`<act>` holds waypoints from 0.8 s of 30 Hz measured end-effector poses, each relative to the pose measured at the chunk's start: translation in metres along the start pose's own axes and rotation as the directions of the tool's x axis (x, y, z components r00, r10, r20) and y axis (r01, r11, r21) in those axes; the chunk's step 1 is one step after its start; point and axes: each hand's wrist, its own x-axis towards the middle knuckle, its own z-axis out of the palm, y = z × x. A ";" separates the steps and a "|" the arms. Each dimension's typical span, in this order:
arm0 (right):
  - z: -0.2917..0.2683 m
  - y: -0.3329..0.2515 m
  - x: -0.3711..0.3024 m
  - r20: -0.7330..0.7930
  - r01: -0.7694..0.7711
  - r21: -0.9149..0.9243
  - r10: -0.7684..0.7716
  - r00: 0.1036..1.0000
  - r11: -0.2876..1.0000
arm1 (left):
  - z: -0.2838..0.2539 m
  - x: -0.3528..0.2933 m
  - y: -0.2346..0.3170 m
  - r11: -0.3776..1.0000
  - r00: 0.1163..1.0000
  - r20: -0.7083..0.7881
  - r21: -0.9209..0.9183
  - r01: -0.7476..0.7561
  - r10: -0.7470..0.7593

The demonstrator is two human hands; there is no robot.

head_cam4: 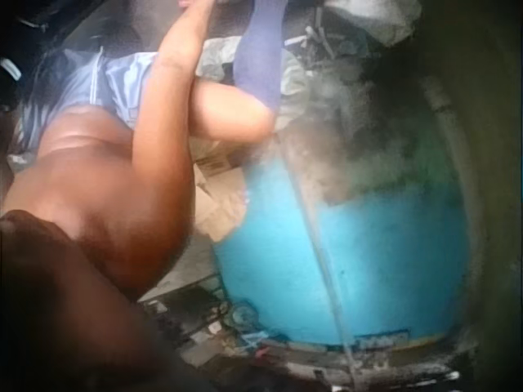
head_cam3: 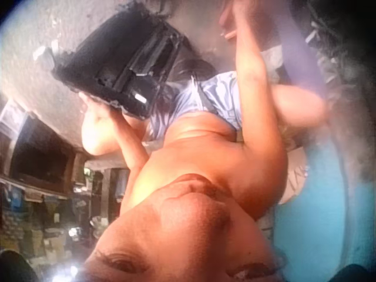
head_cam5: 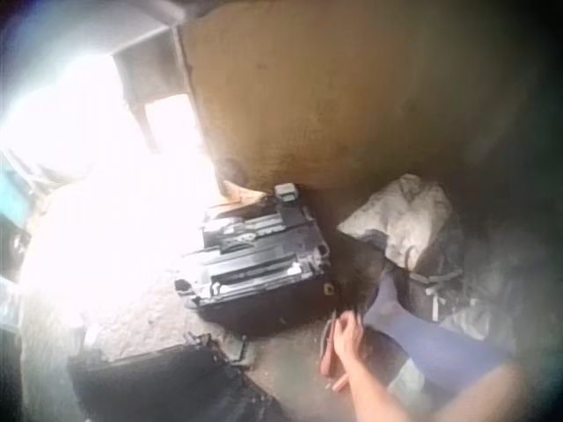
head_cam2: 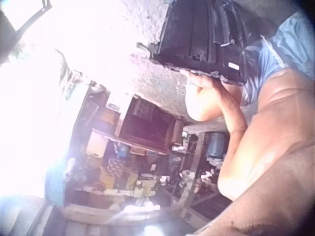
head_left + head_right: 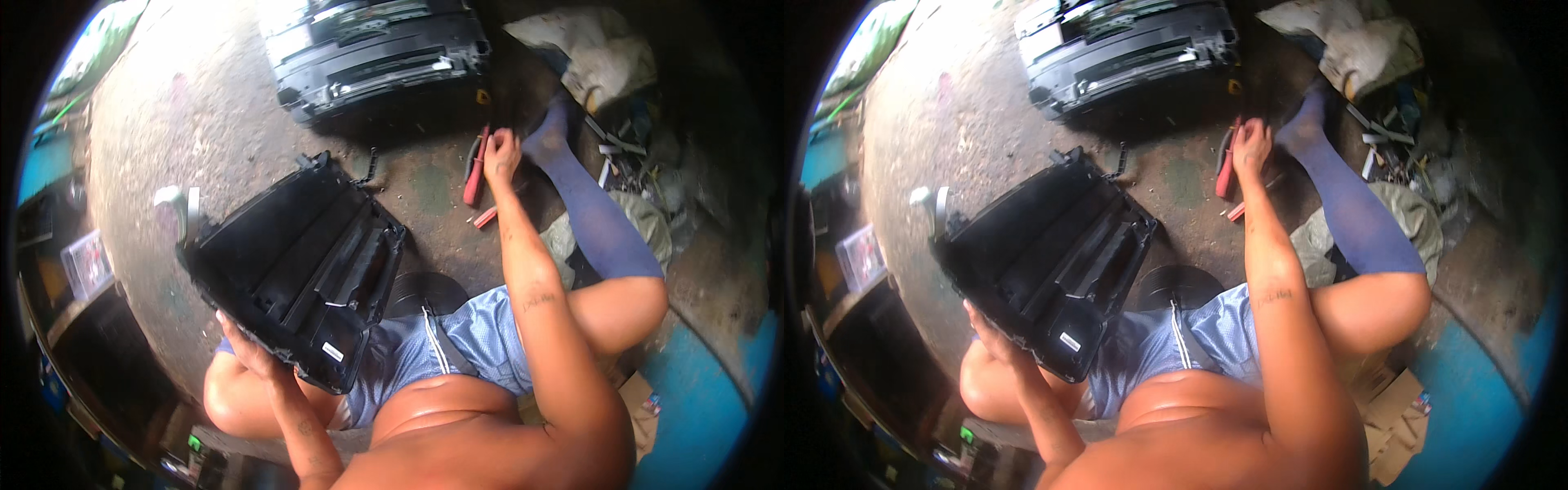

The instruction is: The person sits on the floor and disassembles a black plastic electronic housing. They use a screwdriver to remove screws and a hammer to pry apart sections, separating the casing into multiple pieces.

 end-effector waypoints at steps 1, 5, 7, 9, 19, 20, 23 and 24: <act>0.008 -0.009 0.037 -0.057 0.076 -0.118 -0.083 0.995 0.990 | 0.001 -0.001 -0.001 0.993 0.998 0.032 -0.101 0.064 -0.061; 0.060 -0.014 0.166 0.685 0.399 -0.625 0.226 0.693 0.671 | 0.022 -0.008 0.004 0.898 0.961 -0.224 0.438 -0.048 0.161; 0.083 0.023 0.207 0.670 0.521 -0.620 0.051 0.740 0.587 | 0.038 -0.014 0.006 0.909 0.973 -0.177 0.413 -0.063 0.148; 0.101 0.062 0.244 0.541 0.205 -0.736 0.379 0.751 0.645 | 0.051 -0.015 0.009 0.971 0.990 -0.138 0.239 0.008 0.026; -0.111 0.005 0.242 0.687 -0.677 -0.022 0.503 0.525 0.736 | 0.089 -0.002 0.003 0.994 0.988 0.129 0.060 -0.091 0.083; -0.137 -0.021 0.207 0.697 -0.750 0.025 0.526 0.487 0.661 | 0.094 0.000 0.000 0.997 0.986 0.152 0.026 -0.073 0.069; -0.209 -0.093 0.088 0.686 -0.656 0.478 0.218 0.694 0.584 | 0.105 0.007 -0.005 0.972 0.945 0.286 0.124 -0.200 0.158; -0.231 -0.111 0.046 0.659 -0.635 0.557 0.181 0.730 0.536 | 0.109 0.010 -0.007 0.962 0.931 0.315 0.137 -0.236 0.183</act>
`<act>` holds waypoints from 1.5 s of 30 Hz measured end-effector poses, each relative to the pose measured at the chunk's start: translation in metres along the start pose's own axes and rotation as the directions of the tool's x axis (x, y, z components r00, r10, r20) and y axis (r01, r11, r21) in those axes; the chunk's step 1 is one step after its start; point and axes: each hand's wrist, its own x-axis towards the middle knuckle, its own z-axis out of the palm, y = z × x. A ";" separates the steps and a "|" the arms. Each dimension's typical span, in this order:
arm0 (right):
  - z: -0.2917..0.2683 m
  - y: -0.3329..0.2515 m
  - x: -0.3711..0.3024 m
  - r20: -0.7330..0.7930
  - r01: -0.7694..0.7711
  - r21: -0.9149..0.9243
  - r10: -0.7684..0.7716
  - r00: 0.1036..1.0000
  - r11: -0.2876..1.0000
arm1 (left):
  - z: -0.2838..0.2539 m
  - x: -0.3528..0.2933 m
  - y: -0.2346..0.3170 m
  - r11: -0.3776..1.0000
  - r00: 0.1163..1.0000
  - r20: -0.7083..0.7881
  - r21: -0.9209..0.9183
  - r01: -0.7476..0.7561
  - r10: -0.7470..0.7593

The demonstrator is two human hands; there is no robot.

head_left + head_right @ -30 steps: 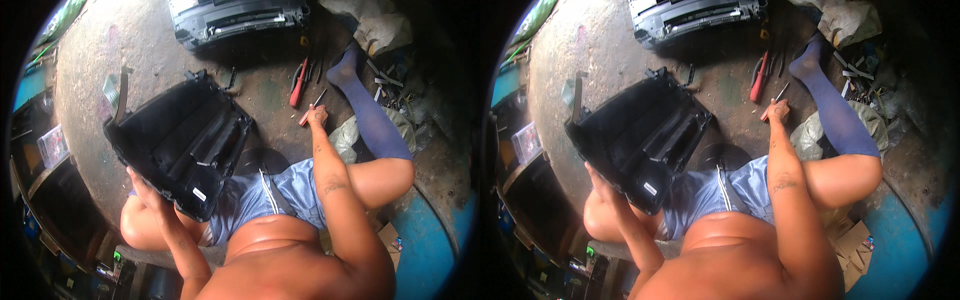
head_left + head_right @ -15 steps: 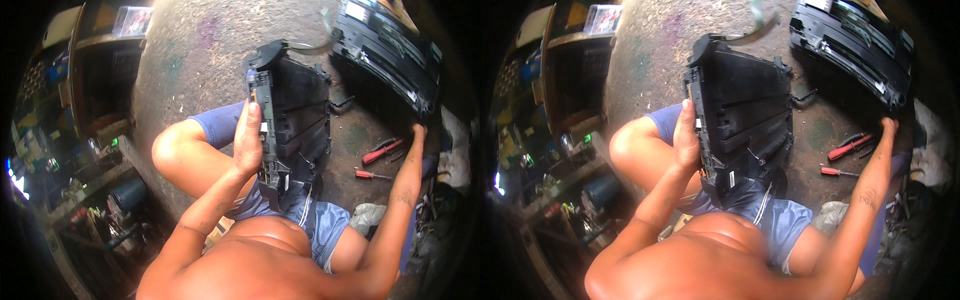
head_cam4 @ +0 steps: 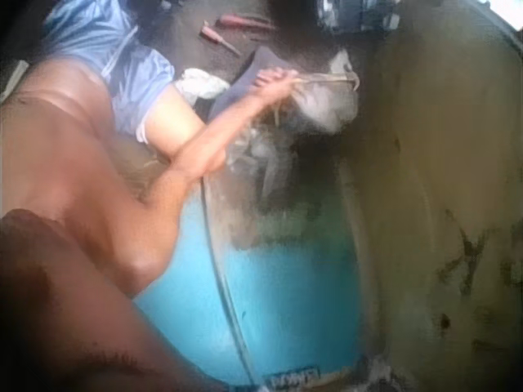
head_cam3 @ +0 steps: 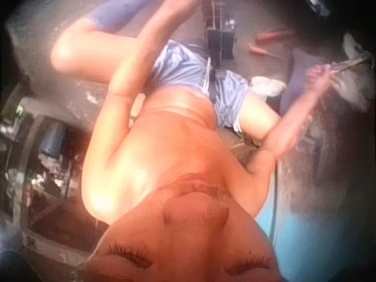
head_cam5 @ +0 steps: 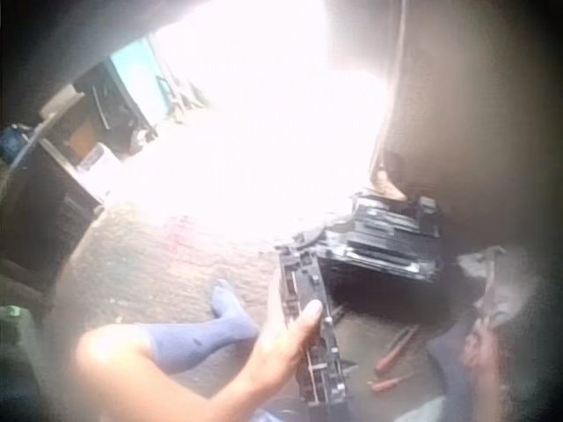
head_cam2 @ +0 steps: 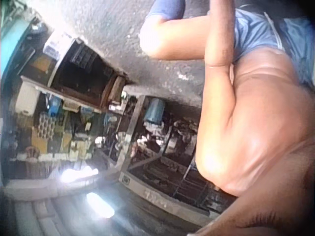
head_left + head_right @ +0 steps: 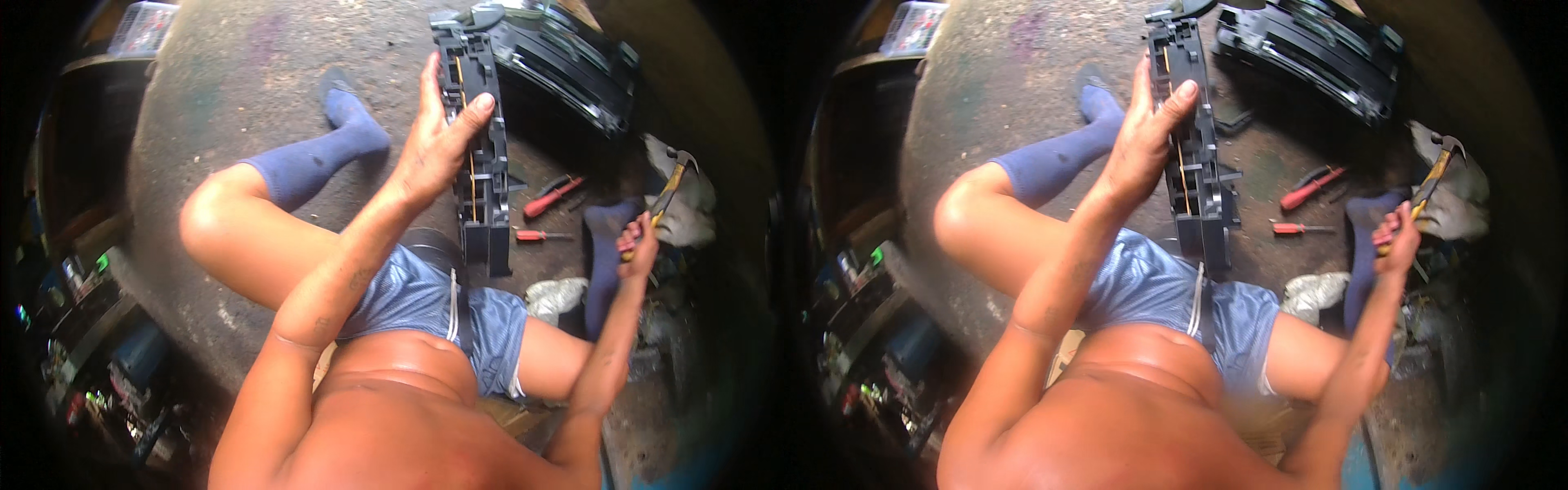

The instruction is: The person sits on the floor and disassembles a black plastic electronic housing. They use a screwdriver to remove screws and a hammer to pry apart sections, separating the casing into multiple pieces.

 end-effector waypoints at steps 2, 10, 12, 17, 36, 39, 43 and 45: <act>0.025 0.017 -0.092 0.009 0.069 0.011 -0.069 0.998 0.998 | 0.005 0.005 -0.005 0.999 0.998 0.070 -0.034 -0.001 0.004; 0.065 0.058 -0.286 0.254 0.226 -0.230 -0.165 0.953 0.947 | 0.042 0.027 -0.033 0.984 0.985 -0.005 0.041 -0.173 0.173; 0.068 0.062 -0.301 0.341 0.418 -0.518 -0.268 0.901 0.746 | 0.049 0.034 -0.038 0.977 0.980 -0.016 0.088 -0.195 0.197; 0.076 0.055 -0.317 0.330 0.612 -0.307 -0.522 0.787 0.729 | 0.056 0.038 -0.043 0.961 0.970 0.005 0.132 -0.243 0.244; 0.090 0.023 -0.308 0.352 0.442 -0.800 -0.279 0.893 0.406 | 0.069 0.044 -0.049 0.901 0.966 -0.059 0.379 -0.210 0.250; 0.085 0.021 -0.310 0.280 0.495 -0.527 -0.409 0.869 0.691 | 0.073 0.042 -0.050 0.891 0.976 -0.085 0.430 -0.148 0.203; 0.083 0.014 -0.309 0.207 0.715 -0.200 -0.684 0.700 0.670 | 0.075 0.042 -0.050 0.886 0.948 -0.102 0.396 -0.240 0.302; 0.084 0.015 -0.302 0.071 0.763 -0.154 -0.763 0.642 0.627 | 0.079 0.041 -0.047 0.901 0.963 -0.110 0.392 -0.184 0.245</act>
